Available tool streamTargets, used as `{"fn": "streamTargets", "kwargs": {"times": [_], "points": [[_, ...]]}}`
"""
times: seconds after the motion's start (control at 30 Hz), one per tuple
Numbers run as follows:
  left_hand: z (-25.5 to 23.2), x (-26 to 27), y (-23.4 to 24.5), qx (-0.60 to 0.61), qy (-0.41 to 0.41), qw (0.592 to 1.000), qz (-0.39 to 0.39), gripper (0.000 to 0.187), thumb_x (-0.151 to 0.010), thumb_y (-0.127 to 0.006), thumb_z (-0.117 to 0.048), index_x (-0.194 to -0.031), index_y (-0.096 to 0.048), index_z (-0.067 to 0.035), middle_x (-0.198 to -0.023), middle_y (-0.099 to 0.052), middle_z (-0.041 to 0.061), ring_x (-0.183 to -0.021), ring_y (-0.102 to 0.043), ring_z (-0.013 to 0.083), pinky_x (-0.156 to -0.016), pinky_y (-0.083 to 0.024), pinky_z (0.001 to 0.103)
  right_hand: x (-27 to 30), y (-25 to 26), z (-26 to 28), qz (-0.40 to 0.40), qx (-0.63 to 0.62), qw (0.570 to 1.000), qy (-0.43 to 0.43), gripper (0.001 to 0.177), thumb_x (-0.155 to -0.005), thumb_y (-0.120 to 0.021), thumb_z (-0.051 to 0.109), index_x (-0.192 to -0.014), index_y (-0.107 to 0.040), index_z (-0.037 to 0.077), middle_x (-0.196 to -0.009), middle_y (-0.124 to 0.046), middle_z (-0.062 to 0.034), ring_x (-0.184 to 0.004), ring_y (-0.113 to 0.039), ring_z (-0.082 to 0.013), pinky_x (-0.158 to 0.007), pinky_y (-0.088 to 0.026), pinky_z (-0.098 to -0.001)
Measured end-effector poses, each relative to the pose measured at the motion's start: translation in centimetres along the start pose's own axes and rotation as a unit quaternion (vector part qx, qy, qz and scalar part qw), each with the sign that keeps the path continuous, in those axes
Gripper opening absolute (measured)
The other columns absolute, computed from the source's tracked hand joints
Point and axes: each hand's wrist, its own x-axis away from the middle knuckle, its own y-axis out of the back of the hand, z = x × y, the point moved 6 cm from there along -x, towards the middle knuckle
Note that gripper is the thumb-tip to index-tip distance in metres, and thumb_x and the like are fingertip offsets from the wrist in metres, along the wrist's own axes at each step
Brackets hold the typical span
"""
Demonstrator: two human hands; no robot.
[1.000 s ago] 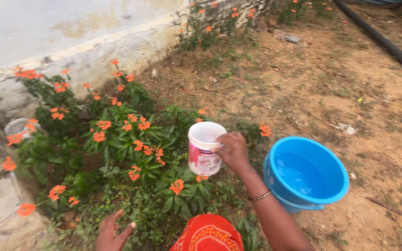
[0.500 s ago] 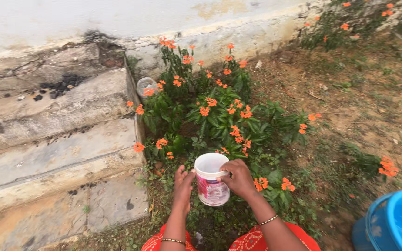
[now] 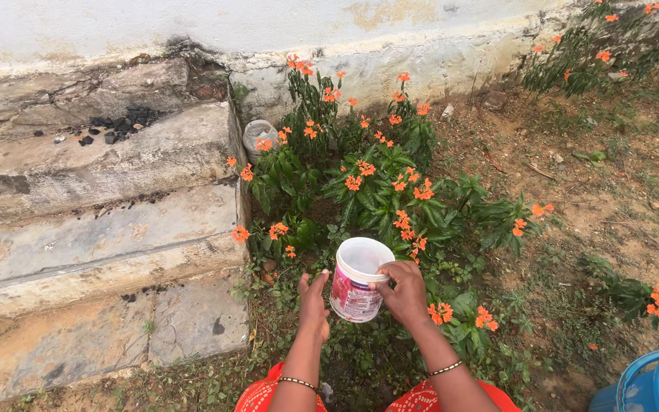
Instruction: The person applies a white powder to the soil at the base of flowering plants by hand. They hold a plastic container in one hand and use the other to distribute the powder around the base of the stems.
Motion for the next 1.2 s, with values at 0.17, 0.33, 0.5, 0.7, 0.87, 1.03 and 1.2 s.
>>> {"fn": "streamTargets", "kwargs": {"times": [0.17, 0.33, 0.5, 0.7, 0.87, 1.03, 1.2], "points": [[1.6, -0.9, -0.2, -0.015, 0.026, 0.999, -0.029, 0.114, -0.074, -0.071, -0.059, -0.164, -0.01, -0.023, -0.169, -0.019, 0.015, -0.155, -0.017, 0.0402, -0.119, -0.016, 0.071, 0.0, 1.3, 0.6, -0.038, -0.021, 0.999, 0.032, 0.034, -0.07, -0.09, 0.026, -0.093, -0.075, 0.006, -0.104, -0.075, -0.0067, -0.105, -0.063, -0.0283, -0.092, -0.051, -0.0427], [2.6, -0.7, -1.7, 0.067, 0.076, 0.994, 0.03, 0.089, -0.082, -0.054, -0.067, -0.156, -0.035, -0.021, -0.158, -0.043, 0.014, -0.145, -0.04, 0.0391, -0.11, -0.03, 0.069, -0.1, 3.5, 1.4, -0.085, -0.085, 0.991, 0.054, 0.03, -0.071, -0.089, 0.022, -0.091, -0.074, 0.005, -0.106, -0.075, -0.006, -0.105, -0.065, -0.0243, -0.087, -0.055, -0.0378], [-0.1, 2.1, -4.2, 0.223, -0.015, 0.955, 0.192, 0.078, -0.096, -0.039, -0.069, -0.148, -0.052, -0.012, -0.14, -0.064, 0.019, -0.12, -0.065, 0.0377, -0.082, -0.056, 0.058, -0.1, 4.8, 1.5, -0.107, -0.226, 0.968, 0.037, 0.028, -0.079, -0.086, 0.019, -0.098, -0.073, 0.003, -0.114, -0.07, -0.0072, -0.107, -0.065, -0.017, -0.083, -0.058, -0.0293], [-3.1, 6.0, -5.3, 0.305, -0.026, 0.914, 0.265, 0.08, -0.086, -0.043, -0.073, -0.145, -0.048, -0.018, -0.134, -0.065, 0.014, -0.113, -0.069, 0.0366, -0.077, -0.063, 0.059, -0.3, 4.8, 1.9, -0.08, -0.319, 0.943, 0.058, 0.031, -0.083, -0.084, 0.018, -0.105, -0.07, 0.001, -0.125, -0.064, -0.0083, -0.11, -0.064, -0.0153, -0.089, -0.056, -0.0302], [-3.0, 5.0, -3.7, 0.347, -0.048, 0.91, 0.221, 0.082, -0.081, -0.063, -0.064, -0.144, -0.049, -0.014, -0.133, -0.064, 0.015, -0.113, -0.068, 0.0365, -0.08, -0.059, 0.06, -0.9, 4.0, 1.9, -0.011, -0.429, 0.901, 0.064, 0.026, -0.082, -0.083, 0.01, -0.102, -0.07, 0.001, -0.126, -0.065, -0.0113, -0.115, -0.063, -0.0179, -0.099, -0.052, -0.0353], [-2.9, 3.9, -1.6, 0.385, -0.088, 0.896, 0.201, 0.074, -0.076, -0.072, -0.047, -0.137, -0.056, -0.008, -0.128, -0.068, 0.011, -0.113, -0.07, 0.0294, -0.097, -0.056, 0.053, -1.7, 2.1, -1.0, -0.005, -0.598, 0.798, -0.076, 0.022, -0.094, -0.065, 0.022, -0.105, -0.069, 0.004, -0.118, -0.072, -0.0112, -0.111, -0.066, -0.019, -0.099, -0.049, -0.0357], [-2.2, 3.1, -0.6, 0.379, -0.094, 0.898, 0.204, 0.071, -0.078, -0.074, -0.043, -0.134, -0.057, -0.002, -0.123, -0.07, 0.013, -0.111, -0.069, 0.0308, -0.098, -0.055, 0.052, -1.3, -2.9, -9.0, -0.077, -0.668, 0.669, -0.316, 0.021, -0.102, -0.059, 0.029, -0.1, -0.064, 0.009, -0.1, -0.071, -0.0059, -0.092, -0.066, -0.0204, -0.082, -0.052, -0.0369]]}}
